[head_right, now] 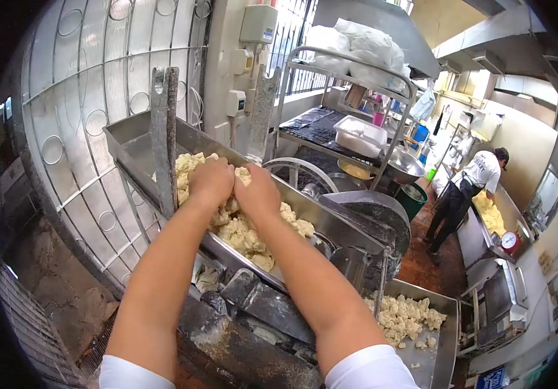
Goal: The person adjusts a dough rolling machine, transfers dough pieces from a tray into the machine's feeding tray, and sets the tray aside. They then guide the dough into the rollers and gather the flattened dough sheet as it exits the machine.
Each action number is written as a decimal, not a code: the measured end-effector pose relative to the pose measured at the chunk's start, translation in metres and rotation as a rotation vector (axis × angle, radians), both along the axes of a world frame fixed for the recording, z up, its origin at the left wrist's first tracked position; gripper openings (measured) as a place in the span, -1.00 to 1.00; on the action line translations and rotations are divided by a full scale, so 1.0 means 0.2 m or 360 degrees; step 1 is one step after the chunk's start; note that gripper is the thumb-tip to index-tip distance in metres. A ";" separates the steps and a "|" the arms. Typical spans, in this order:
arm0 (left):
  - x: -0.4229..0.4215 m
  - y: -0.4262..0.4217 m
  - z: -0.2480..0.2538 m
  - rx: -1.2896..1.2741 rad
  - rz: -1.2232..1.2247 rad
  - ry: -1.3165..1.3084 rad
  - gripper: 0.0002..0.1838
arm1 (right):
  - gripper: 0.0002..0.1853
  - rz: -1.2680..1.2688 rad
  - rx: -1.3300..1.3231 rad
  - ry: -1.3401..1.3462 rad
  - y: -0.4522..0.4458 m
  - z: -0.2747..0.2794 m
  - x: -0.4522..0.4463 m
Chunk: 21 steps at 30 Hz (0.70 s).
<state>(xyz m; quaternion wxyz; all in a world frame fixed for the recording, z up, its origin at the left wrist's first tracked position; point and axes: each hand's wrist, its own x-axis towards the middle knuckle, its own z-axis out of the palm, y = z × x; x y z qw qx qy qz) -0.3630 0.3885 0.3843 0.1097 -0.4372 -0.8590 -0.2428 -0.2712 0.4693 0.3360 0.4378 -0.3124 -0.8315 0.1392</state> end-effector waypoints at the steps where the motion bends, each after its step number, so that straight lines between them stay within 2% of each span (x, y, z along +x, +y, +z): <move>1: 0.01 -0.02 0.00 -0.0037 -0.0025 0.0048 -0.64 | -0.45 -0.0003 0.0131 -0.0068 0.02 -0.01 0.02; 4: 0.02 -0.01 -0.01 -0.0258 -0.0050 0.0087 -0.58 | -0.47 -0.0058 -0.0190 -0.0323 0.08 0.03 0.07; 5: 0.01 0.01 -0.02 -0.0256 -0.0022 0.0068 -0.56 | -0.47 -0.0007 -0.0390 -0.0603 0.11 0.07 0.10; 8: 0.01 0.06 -0.03 -0.0318 -0.0005 -0.0006 -0.51 | -0.47 -0.0076 -0.0265 -0.0834 0.19 0.02 0.11; 12: -0.01 0.09 -0.07 -0.0306 0.0040 0.0057 -0.49 | -0.51 0.0082 -0.0238 -0.0817 0.27 0.03 0.12; 15: 0.02 0.07 -0.06 -0.0178 0.0021 0.0032 -0.48 | -0.55 0.0070 -0.0172 -0.0738 0.22 0.16 0.24; 18: 0.01 0.08 -0.04 -0.0360 -0.0038 0.0063 -0.47 | -0.58 0.0117 -0.0251 -0.0853 0.15 0.12 0.31; 19: 0.03 0.08 -0.02 -0.0419 -0.0009 0.0073 -0.48 | -0.60 0.0107 -0.0110 -0.0670 0.12 0.03 0.29; 21: 0.05 0.07 -0.01 -0.0367 -0.0006 -0.0006 -0.44 | -0.58 0.0259 -0.0256 -0.0646 0.16 0.03 0.33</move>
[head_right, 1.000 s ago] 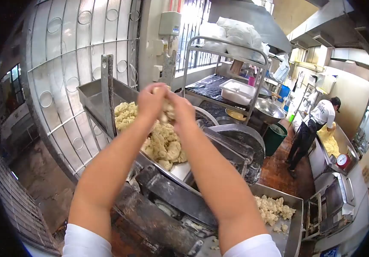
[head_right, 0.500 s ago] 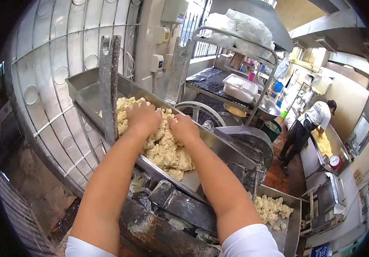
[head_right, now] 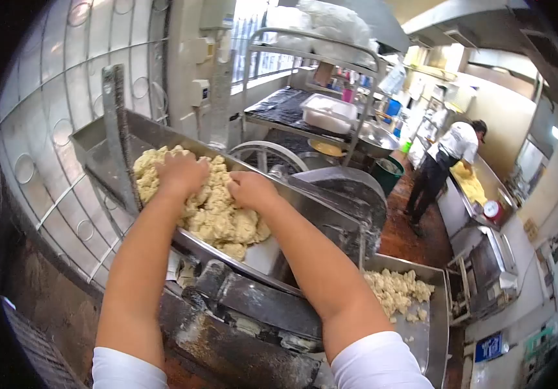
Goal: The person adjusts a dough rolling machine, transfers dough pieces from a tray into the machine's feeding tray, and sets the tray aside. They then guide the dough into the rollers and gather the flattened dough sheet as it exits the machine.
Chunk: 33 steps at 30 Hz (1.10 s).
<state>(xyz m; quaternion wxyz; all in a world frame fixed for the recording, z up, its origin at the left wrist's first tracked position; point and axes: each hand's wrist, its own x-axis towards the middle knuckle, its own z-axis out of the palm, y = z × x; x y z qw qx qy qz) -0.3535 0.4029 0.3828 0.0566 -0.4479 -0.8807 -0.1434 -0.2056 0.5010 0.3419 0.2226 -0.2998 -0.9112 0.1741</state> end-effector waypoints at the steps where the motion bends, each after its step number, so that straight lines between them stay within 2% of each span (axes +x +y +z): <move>1: 0.00 0.00 0.01 0.0023 0.0005 -0.0036 -0.42 | -0.58 0.0058 -0.0088 0.0018 0.00 0.03 0.03; 3: 0.00 0.00 0.01 -0.0041 0.0024 -0.0060 -0.38 | -0.54 -0.0012 0.0257 0.0214 -0.05 0.08 0.14; 5: -0.16 0.11 -0.05 -0.0365 -0.0173 -0.0084 -0.34 | -0.51 -0.0103 0.0438 0.0220 -0.17 0.19 0.35; 7: -0.12 0.11 -0.06 -0.0024 0.0060 -0.0089 -0.33 | -0.51 -0.0191 0.0432 0.0045 -0.30 0.30 0.65; 8: -0.12 0.12 -0.07 0.0169 -0.0034 -0.0054 -0.34 | -0.51 -0.0234 0.0545 0.0096 -0.31 0.27 0.82; 11: -0.26 0.14 -0.10 0.0763 -0.0245 0.0003 -0.37 | -0.52 -0.0542 0.0393 0.0173 -0.37 0.16 1.41; 13: -0.34 0.14 -0.09 0.1071 -0.0391 -0.0345 -0.43 | -0.54 -0.0832 -0.0047 0.0311 -0.45 0.03 1.84; 14: -0.42 0.16 -0.10 0.1170 -0.0480 -0.0354 -0.46 | -0.56 -0.1015 -0.0085 0.0435 -0.54 -0.05 2.04; 16: -0.54 0.17 -0.11 0.1368 -0.0636 -0.0365 -0.51 | -0.60 -0.1355 -0.0110 0.0318 -0.65 -0.35 2.50; 17: -0.50 0.11 -0.05 0.1335 -0.0658 -0.0342 -0.53 | -0.63 -0.1475 -0.0090 0.0329 -0.76 -0.49 2.66; 18: -0.44 0.01 0.05 0.1302 -0.0676 -0.0314 -0.54 | -0.64 -0.1638 -0.0423 0.0316 -0.88 -0.60 2.80; 19: -0.35 -0.09 0.16 0.1269 -0.0694 -0.0283 -0.55 | -0.63 -0.1729 -0.0283 0.0304 -1.02 -0.73 2.91; 22: 0.18 -0.39 0.43 0.1632 -0.0612 -0.0729 -0.59 | -0.64 -0.1920 -0.0430 0.0237 -1.32 -1.06 3.18; 23: 0.37 -0.47 0.47 0.1720 -0.0711 -0.0712 -0.59 | -0.65 -0.1939 -0.0495 0.0241 -1.37 -1.10 3.23; 26: 0.99 -0.74 0.54 0.1970 -0.0885 -0.0523 -0.58 | -0.65 -0.1792 -0.0098 -0.0004 -1.46 -1.06 3.35; 29: 1.62 -0.90 0.34 0.2015 -0.1056 -0.0347 -0.60 | -0.65 -0.1651 0.0140 0.0066 -1.45 -1.03 3.55; 30: 1.81 -0.94 0.23 0.1947 -0.1240 -0.0061 -0.68 | -0.55 -0.1669 0.0032 0.0070 -1.47 -0.97 3.59; 31: 2.00 -0.94 0.06 0.2009 -0.1519 -0.0461 -0.76 | -0.50 -0.1721 -0.0044 0.0042 -1.46 -0.99 3.65; 32: 2.15 -1.00 -0.04 0.1617 -0.1531 -0.0253 -0.74 | -0.45 -0.1762 -0.0118 0.0004 -1.44 -1.03 3.73; 33: 2.27 -1.01 -0.20 0.1326 -0.1684 -0.0329 -0.65 | -0.39 -0.1795 -0.0194 -0.0043 -1.41 -1.06 3.80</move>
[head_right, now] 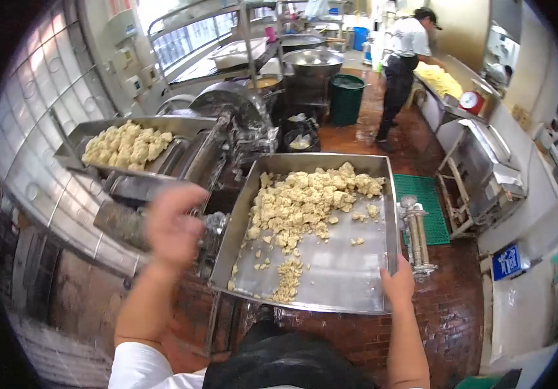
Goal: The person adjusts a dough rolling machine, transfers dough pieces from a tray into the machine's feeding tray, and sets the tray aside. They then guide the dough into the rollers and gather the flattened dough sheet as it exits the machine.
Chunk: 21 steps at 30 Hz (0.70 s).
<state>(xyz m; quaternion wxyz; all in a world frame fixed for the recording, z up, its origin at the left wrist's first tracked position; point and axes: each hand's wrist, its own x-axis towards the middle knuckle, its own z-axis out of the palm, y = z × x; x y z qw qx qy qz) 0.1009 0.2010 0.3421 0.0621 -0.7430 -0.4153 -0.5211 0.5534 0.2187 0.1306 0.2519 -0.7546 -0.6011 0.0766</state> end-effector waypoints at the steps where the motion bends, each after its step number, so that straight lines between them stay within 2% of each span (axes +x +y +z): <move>1: 0.11 0.01 -0.21 -0.0111 -0.0094 0.0109 -0.63 | -0.28 0.0025 -0.0217 0.0146 0.03 0.01 0.05; 2: 0.21 -0.04 -0.36 -0.0541 -0.0082 0.0247 -0.64 | -0.29 0.0040 -0.0234 0.0219 0.05 0.02 0.06; 4: 0.26 -0.04 -0.74 -0.0894 -0.0041 0.0507 -0.61 | -0.29 0.0009 -0.0274 0.0381 0.07 0.01 0.08; 6: 0.18 0.02 -0.99 -0.1189 0.0063 0.0518 -0.59 | -0.32 0.0022 -0.0217 0.0405 0.11 -0.09 0.13; 10: 0.11 0.29 -1.05 -0.1791 0.0520 0.0173 -0.50 | -0.41 0.0004 -0.0276 0.0300 0.24 -0.09 0.19; 13: -0.03 0.57 -1.38 -0.1548 0.0615 -0.0229 -0.48 | -0.52 -0.0019 -0.0277 0.0208 0.37 -0.07 0.20; 16: -0.09 0.84 -1.59 -0.1146 0.1094 -0.0056 -0.41 | -0.56 -0.0074 -0.0302 0.0212 0.52 -0.02 0.19; 17: -0.15 0.91 -1.63 -0.1234 0.0985 -0.0236 -0.38 | -0.58 -0.0076 -0.0298 0.0152 0.57 -0.04 0.21; 20: -0.22 1.07 -1.67 -0.1386 0.1134 -0.0817 -0.35 | -0.63 -0.0143 -0.0400 0.0220 0.71 -0.15 0.26; 21: -0.32 1.12 -1.85 -0.1366 0.1229 -0.0787 -0.34 | -0.64 -0.0145 -0.0425 0.0202 0.74 -0.16 0.27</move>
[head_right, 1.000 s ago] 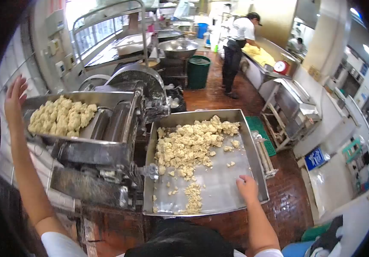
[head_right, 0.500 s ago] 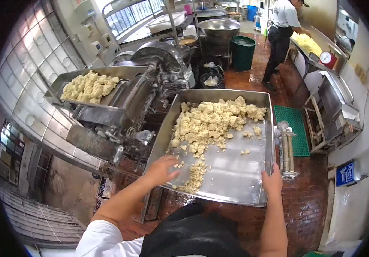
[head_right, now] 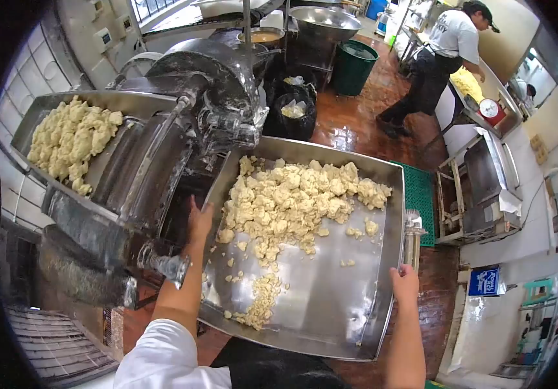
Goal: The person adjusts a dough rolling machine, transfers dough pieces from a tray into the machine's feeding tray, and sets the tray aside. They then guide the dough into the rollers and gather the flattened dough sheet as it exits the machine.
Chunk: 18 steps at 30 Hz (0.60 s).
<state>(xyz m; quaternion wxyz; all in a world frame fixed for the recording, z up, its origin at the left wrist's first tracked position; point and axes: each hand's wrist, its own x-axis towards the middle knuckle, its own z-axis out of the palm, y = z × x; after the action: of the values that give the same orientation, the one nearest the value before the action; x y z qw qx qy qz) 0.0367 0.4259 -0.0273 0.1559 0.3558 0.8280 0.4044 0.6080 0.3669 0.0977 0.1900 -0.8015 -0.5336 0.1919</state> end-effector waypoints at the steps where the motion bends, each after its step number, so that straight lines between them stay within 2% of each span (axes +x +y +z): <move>1: -0.10 0.06 -0.18 -0.0021 0.0070 0.0060 -0.34 | -0.65 0.0003 -0.0019 -0.0010 0.03 -0.01 0.01; 2: -0.18 0.07 -0.24 -0.0064 0.0027 0.0091 -0.35 | -0.66 0.0006 -0.0031 -0.0017 0.06 -0.02 0.00; 4: -0.20 0.09 -0.13 -0.0313 -0.0082 -0.0135 -0.35 | -0.66 -0.0079 -0.0011 -0.0001 0.11 -0.03 -0.02; 7: -0.26 0.17 -0.25 -0.0636 -0.0122 -0.0108 -0.26 | -0.70 -0.0253 -0.0068 0.0204 0.15 -0.12 -0.01; 10: -0.25 0.14 -0.31 -0.0380 -0.0026 -0.0461 -0.16 | -0.75 -0.0421 -0.0202 0.0641 0.19 -0.10 0.02; 11: -0.23 0.12 -0.32 -0.0347 -0.0008 -0.0372 -0.17 | -0.76 -0.0476 -0.0249 0.0815 0.19 -0.07 0.01; 13: -0.15 0.08 -0.21 -0.0271 0.0028 -0.0192 -0.17 | -0.78 -0.0393 -0.0271 0.0869 0.21 -0.08 0.05; 15: -0.07 0.02 -0.05 -0.0477 0.0019 -0.0219 -0.20 | -0.78 -0.0318 -0.0254 0.0874 0.22 -0.08 0.08; 16: -0.05 -0.02 -0.02 -0.0587 0.0022 -0.0235 -0.22 | -0.77 -0.0288 -0.0232 0.0852 0.20 -0.03 0.06; 18: -0.06 -0.11 -0.07 -0.0508 -0.0130 -0.0186 -0.25 | -0.75 -0.0252 -0.0216 0.0868 0.17 -0.02 0.05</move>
<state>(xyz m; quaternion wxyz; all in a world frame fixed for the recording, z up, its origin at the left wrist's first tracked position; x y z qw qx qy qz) 0.0255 0.4044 -0.0407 0.2745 0.3360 0.8560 0.2812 0.6175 0.4012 0.0940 0.2869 -0.7702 -0.3846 0.4201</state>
